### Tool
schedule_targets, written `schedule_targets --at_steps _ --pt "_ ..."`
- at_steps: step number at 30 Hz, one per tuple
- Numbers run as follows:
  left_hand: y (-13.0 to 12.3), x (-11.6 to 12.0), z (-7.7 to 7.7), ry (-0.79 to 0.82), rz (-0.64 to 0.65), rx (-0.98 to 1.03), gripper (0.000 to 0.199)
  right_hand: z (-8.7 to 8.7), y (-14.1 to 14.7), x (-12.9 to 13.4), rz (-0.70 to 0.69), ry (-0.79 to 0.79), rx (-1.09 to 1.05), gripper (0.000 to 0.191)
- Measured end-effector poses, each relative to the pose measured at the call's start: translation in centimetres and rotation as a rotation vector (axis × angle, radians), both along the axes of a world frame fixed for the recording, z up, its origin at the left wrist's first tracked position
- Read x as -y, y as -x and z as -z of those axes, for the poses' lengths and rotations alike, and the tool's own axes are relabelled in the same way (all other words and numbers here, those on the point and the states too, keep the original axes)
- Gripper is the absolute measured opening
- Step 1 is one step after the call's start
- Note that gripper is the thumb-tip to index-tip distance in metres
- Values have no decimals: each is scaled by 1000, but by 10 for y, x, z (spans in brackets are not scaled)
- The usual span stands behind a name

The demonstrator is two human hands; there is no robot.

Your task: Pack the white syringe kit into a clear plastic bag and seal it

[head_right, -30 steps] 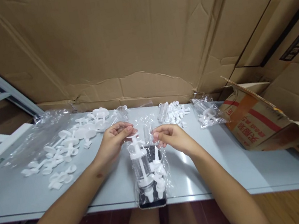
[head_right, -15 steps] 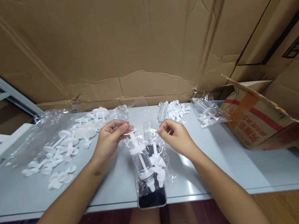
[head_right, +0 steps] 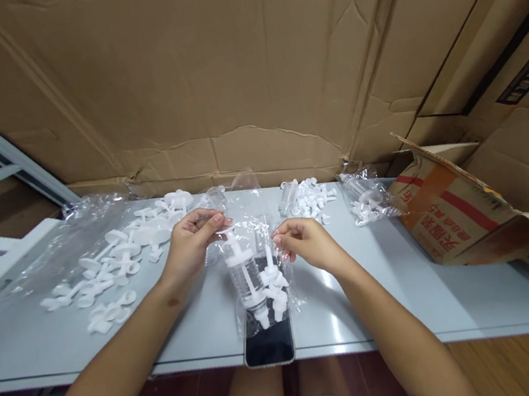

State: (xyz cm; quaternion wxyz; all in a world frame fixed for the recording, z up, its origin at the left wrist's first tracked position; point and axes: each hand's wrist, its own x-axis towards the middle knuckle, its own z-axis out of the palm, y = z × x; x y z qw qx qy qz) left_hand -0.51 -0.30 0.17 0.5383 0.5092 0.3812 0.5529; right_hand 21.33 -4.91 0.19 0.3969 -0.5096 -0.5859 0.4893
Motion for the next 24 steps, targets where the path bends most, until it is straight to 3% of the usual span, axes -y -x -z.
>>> schedule_targets --at_steps 3,7,9,17,24 --pt "2 -3 0 -6 -19 5 26 -3 -5 1 -48 34 42 27" --pt "6 -8 0 13 -68 53 28 -6 -10 3 -288 144 224 23" --pt "8 -9 -2 14 -78 64 29 -6 -10 4 -345 150 279 23" --pt "15 -12 -10 -34 -142 108 28 -6 -10 2 -194 35 393 37" --pt "24 -23 -9 -11 -209 170 33 -3 -8 -1 -321 72 391 23"
